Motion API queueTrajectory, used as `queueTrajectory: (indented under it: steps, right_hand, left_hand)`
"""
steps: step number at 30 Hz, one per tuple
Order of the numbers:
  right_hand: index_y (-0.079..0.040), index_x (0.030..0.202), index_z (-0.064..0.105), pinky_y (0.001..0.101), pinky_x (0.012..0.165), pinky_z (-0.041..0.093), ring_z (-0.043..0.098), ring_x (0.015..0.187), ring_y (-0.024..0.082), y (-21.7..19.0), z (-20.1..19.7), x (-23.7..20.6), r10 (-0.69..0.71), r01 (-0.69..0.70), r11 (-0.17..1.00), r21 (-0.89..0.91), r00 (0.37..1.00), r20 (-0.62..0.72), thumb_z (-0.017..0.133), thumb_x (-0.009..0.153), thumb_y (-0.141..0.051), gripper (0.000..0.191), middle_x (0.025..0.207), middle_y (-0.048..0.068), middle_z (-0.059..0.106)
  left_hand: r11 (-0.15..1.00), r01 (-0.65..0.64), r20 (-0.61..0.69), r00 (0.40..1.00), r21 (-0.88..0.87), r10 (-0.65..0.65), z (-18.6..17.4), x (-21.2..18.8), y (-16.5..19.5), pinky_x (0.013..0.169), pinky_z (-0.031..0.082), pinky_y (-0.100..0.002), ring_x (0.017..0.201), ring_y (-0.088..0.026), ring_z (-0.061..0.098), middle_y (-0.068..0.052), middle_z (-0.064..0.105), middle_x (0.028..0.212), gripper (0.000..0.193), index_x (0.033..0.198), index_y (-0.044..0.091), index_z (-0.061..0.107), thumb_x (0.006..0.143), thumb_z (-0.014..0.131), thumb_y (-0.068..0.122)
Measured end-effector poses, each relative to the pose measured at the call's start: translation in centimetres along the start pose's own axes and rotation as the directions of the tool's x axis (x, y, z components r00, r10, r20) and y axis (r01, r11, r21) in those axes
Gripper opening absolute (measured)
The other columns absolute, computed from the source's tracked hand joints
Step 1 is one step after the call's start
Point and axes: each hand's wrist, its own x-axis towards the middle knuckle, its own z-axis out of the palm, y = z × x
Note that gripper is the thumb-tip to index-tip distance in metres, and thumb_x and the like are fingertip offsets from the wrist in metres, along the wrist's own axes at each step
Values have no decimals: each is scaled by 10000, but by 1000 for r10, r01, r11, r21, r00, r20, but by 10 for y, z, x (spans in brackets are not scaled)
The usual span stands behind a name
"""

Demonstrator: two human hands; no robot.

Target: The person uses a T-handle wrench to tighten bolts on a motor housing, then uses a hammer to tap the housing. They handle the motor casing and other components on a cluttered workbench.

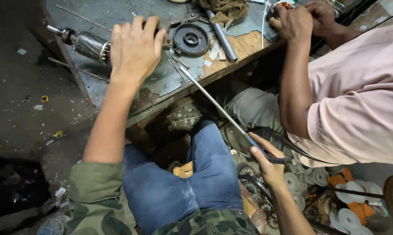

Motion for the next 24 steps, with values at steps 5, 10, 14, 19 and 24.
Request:
queueTrajectory:
  steps: [5, 10, 14, 19, 24]
  right_hand:
    - [-47, 1314, 707, 217, 710, 504, 616, 799, 64, -4, -1, 57, -101, 103, 988, -111, 995, 21, 730, 924, -175, 411, 966, 33, 742]
    - [-58, 1285, 720, 227, 773, 525, 679, 857, 90, -2, -6, 110, -276, 272, 915, -297, 961, 30, 739, 935, -174, 369, 1059, 92, 764]
    - [-67, 1272, 725, 200, 707, 524, 687, 791, 73, 5, -2, 150, -308, 297, 900, -318, 951, 18, 752, 919, -154, 364, 1102, 94, 779]
    - [-48, 1254, 745, 207, 760, 512, 665, 841, 78, 18, 20, 194, -250, 229, 949, -219, 965, -76, 768, 938, -114, 324, 1059, 87, 778]
    - [-31, 1249, 743, 209, 760, 509, 657, 834, 83, 22, 34, 205, -275, 250, 946, -207, 957, -97, 766, 943, -92, 313, 1051, 86, 773]
  left_hand:
    - [999, -3, 8, 1000, -42, 3, 31, 20, 0, 814, 449, -458, 848, -333, 670, -139, 669, 1030, 243, 1253, 120, 685, 1099, 637, 301]
    - [998, -8, 18, 1000, -58, 9, 64, 32, -2, 805, 463, -453, 845, -315, 687, -117, 688, 998, 175, 1205, 120, 694, 1084, 651, 240]
    - [993, -34, 2, 999, -116, 35, 87, 36, -12, 824, 473, -432, 882, -288, 701, -88, 712, 1034, 153, 1179, 126, 698, 1041, 642, 161]
    - [988, -73, -32, 997, -139, 69, 121, 51, -34, 841, 476, -416, 904, -273, 704, -78, 723, 1093, 169, 1192, 122, 690, 1030, 642, 131]
    - [988, -84, -52, 996, -130, 77, 136, 54, -48, 837, 475, -417, 899, -279, 705, -81, 719, 1084, 164, 1181, 118, 692, 1024, 646, 128]
